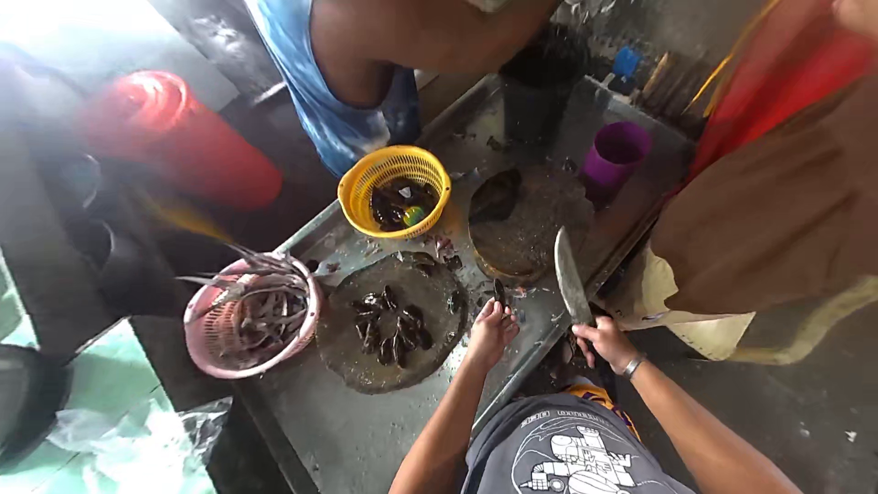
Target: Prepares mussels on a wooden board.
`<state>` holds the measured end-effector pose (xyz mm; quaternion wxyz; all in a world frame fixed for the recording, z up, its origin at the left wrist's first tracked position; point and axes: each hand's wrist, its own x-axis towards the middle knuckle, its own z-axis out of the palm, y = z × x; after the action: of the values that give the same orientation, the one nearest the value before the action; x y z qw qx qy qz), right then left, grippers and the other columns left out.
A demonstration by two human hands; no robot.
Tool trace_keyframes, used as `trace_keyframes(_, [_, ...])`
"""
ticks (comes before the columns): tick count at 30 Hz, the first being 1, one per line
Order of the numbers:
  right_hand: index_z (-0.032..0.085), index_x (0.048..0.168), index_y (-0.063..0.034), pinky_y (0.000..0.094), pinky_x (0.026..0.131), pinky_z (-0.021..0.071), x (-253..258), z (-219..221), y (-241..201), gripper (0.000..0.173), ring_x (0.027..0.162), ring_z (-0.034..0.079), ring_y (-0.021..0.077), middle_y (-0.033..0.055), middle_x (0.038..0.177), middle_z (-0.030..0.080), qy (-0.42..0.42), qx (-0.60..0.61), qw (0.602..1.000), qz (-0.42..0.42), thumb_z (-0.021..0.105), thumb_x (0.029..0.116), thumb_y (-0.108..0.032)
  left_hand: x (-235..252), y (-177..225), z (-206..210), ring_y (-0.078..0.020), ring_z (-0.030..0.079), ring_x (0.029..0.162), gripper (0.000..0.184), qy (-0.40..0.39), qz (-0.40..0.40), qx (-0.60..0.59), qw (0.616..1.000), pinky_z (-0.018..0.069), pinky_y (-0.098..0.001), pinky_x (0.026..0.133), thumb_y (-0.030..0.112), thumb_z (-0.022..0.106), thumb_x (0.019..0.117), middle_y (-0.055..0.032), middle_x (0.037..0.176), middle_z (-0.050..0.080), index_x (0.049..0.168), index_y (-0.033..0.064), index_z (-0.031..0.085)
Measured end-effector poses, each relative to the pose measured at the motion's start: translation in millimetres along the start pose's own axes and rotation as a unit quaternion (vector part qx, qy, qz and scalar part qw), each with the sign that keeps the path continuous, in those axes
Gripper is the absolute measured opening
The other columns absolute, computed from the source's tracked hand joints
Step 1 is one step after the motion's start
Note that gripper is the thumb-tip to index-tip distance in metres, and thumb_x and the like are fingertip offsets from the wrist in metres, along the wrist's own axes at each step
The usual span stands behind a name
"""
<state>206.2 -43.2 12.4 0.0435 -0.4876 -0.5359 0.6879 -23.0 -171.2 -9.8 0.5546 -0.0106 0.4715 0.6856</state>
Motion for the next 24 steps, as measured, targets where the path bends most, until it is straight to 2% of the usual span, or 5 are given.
trace_keyframes(5, [0.062, 0.101, 0.0015, 0.0326, 0.043, 0.0515, 6, 6, 1, 0.020, 0.041, 0.054, 0.0158, 0.0060, 0.058, 0.058, 0.045, -0.094, 0.995, 0.009, 0.063, 0.1016, -0.018, 47, 65, 1, -0.0142, 0.060, 0.066, 0.026, 0.058, 0.124, 0.108, 0.985, 0.0547, -0.0325, 0.063, 0.023, 0.036, 0.1128, -0.0022, 0.078, 0.059, 0.122, 0.0073, 0.054])
trace_keyframes(11, [0.059, 0.108, 0.0012, 0.0320, 0.049, 0.0556, 19, 21, -17, 0.026, 0.047, 0.059, 0.0146, 0.0044, 0.064, 0.060, 0.060, -0.120, 0.991, -0.006, 0.059, 0.1055, -0.024, 88, 185, -17, -0.0233, 0.072, 0.093, 0.056, 0.135, 0.173, 0.194, 0.956, 0.0605, -0.0425, 0.079, 0.049, 0.034, 0.1115, -0.0121, 0.119, 0.069, 0.156, 0.0154, 0.030])
trace_keyframes(14, [0.062, 0.113, 0.0019, 0.0362, 0.053, 0.0593, 30, 25, -10, 0.029, 0.051, 0.063, 0.0173, 0.0070, 0.069, 0.064, 0.064, -0.134, 0.985, -0.085, 0.055, 0.1052, -0.025, 104, 190, -79, -0.0297, 0.069, 0.104, 0.049, 0.221, 0.168, 0.338, 0.899, 0.0572, -0.0479, 0.089, 0.032, 0.051, 0.1085, -0.0205, 0.128, 0.065, 0.149, 0.0050, 0.045])
trace_keyframes(17, [0.059, 0.116, 0.0015, 0.0363, 0.049, 0.0563, 41, 34, 3, 0.030, 0.046, 0.059, 0.0174, 0.0069, 0.066, 0.060, 0.073, -0.135, 0.986, -0.066, 0.051, 0.1076, -0.026, 108, 188, -128, -0.0340, 0.068, 0.110, 0.035, 0.283, 0.149, 0.482, 0.816, 0.0535, -0.0557, 0.098, 0.023, 0.056, 0.1037, -0.0203, 0.123, 0.069, 0.133, 0.0041, 0.063])
trace_keyframes(24, [0.051, 0.138, -0.0019, 0.0405, 0.050, 0.0564, 71, 23, 34, 0.041, 0.049, 0.060, 0.0219, 0.0133, 0.072, 0.061, 0.027, -0.220, 0.974, 0.057, 0.049, 0.1095, -0.031, 164, 237, -104, -0.0335, 0.066, 0.118, 0.028, 0.268, 0.211, 0.650, 0.679, 0.0505, -0.0591, 0.102, 0.021, 0.052, 0.1055, -0.0152, 0.120, 0.071, 0.122, 0.0092, 0.071])
